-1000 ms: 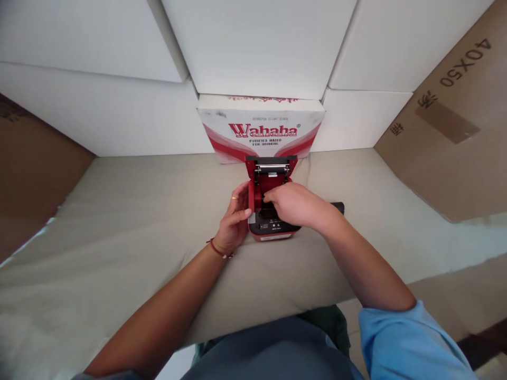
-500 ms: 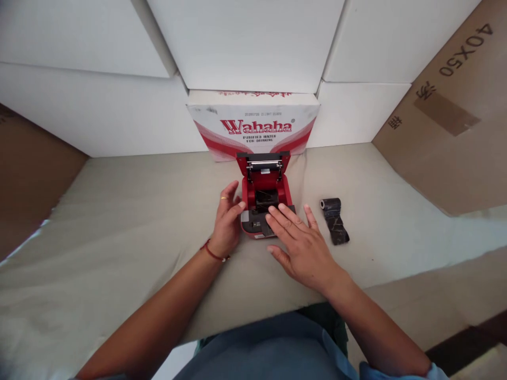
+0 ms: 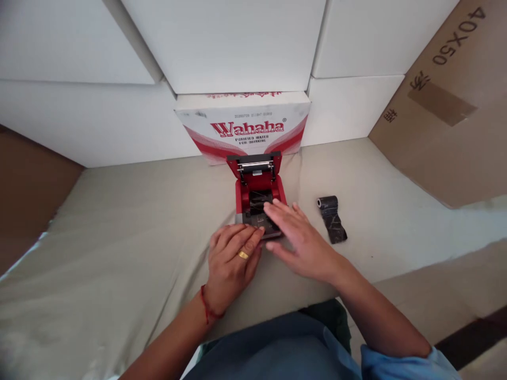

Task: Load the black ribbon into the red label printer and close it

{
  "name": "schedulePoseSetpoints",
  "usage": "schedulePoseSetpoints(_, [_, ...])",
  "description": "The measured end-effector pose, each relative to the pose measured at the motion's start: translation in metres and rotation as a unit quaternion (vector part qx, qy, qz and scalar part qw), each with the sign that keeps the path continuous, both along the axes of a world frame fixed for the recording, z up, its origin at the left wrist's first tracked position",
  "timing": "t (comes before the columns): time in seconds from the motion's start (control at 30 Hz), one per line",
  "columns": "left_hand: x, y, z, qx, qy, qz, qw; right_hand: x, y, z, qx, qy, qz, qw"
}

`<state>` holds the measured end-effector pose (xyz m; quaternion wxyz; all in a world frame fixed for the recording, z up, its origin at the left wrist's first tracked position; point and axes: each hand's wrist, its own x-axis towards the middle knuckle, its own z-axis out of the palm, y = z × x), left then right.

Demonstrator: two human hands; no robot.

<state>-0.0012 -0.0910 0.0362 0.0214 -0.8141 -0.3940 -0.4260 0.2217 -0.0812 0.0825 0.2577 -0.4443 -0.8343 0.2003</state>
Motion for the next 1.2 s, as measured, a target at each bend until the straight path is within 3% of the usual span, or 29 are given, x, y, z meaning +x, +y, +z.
schedulePoseSetpoints(0.1, [0.001,0.003,-0.002,0.037,0.015,0.016,0.999,0.014,0.03,0.013,-0.019,0.147,-0.093,0.985])
schedulePoseSetpoints(0.2, [0.003,0.004,-0.003,0.049,0.012,0.032,0.998,0.019,0.079,0.014,-0.004,0.239,-0.166,0.957])
schedulePoseSetpoints(0.3, [0.004,0.004,-0.005,0.063,0.009,0.046,0.997,0.012,0.126,0.005,0.0,0.281,-0.173,0.944])
schedulePoseSetpoints(0.4, [0.005,0.004,-0.008,0.078,0.008,0.055,0.995,-0.001,0.147,0.003,-0.016,0.29,-0.136,0.947])
schedulePoseSetpoints(0.63, [0.006,0.005,-0.011,0.082,-0.001,0.056,0.995,-0.004,0.111,0.011,0.035,0.246,-0.111,0.962])
schedulePoseSetpoints(0.87, [0.006,0.005,-0.013,0.084,0.002,0.054,0.995,0.009,0.072,-0.019,0.141,0.132,-0.032,0.981])
schedulePoseSetpoints(1.0, [0.007,0.005,-0.016,0.08,-0.01,0.048,0.996,0.009,0.064,-0.026,0.18,0.103,-0.025,0.978])
schedulePoseSetpoints(1.2, [0.008,0.005,-0.02,0.074,-0.019,0.042,0.996,0.005,0.063,-0.028,0.16,0.142,-0.046,0.976])
